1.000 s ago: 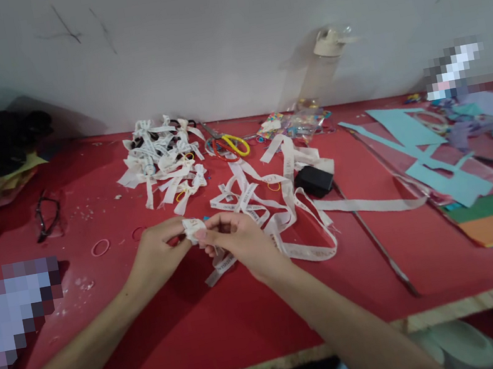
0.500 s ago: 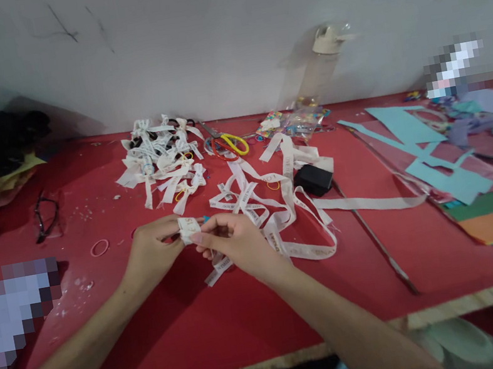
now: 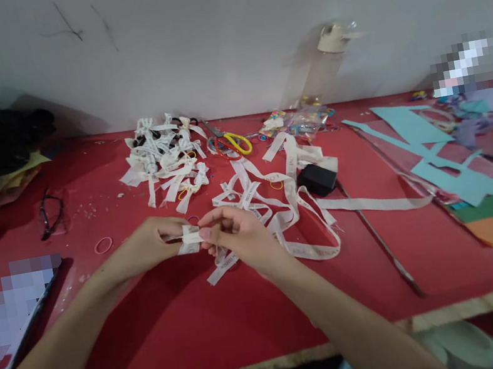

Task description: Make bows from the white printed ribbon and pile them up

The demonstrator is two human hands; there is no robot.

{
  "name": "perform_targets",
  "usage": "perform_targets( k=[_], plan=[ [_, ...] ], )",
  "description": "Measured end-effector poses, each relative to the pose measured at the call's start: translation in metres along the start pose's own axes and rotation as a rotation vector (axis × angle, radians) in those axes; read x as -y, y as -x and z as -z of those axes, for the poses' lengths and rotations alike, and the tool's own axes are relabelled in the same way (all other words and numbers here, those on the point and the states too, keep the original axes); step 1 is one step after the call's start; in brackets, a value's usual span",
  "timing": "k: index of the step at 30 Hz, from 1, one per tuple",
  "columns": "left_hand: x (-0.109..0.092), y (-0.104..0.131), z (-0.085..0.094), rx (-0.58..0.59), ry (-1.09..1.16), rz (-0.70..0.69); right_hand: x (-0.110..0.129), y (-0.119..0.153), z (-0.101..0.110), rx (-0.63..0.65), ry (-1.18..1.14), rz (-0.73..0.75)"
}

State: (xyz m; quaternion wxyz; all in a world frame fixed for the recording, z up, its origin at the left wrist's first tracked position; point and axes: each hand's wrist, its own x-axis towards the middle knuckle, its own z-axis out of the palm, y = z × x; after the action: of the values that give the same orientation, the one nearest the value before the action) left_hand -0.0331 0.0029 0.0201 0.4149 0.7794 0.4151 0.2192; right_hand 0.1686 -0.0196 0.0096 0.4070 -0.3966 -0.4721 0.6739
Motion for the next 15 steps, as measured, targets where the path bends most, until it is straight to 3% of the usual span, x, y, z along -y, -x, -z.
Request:
perform_targets(
  k=[3, 7, 15],
  plan=[
    [-0.0011, 0.0011, 0.0040, 0.105, 0.166, 0.066, 0.0002, 0.0006, -0.0005, 0.003, -0.018, -0.015],
    [-0.0052, 0.0017, 0.0057, 0.090, 0.230, 0.129, -0.0008, 0.0002, -0.0006, 0.006, 0.005, 0.008],
    [-0.0088, -0.0007, 0.0028, 0.170, 0.351, 0.190, -0.0055, -0.0016, 0.0031, -0.010, 0.115, 0.066]
  ],
)
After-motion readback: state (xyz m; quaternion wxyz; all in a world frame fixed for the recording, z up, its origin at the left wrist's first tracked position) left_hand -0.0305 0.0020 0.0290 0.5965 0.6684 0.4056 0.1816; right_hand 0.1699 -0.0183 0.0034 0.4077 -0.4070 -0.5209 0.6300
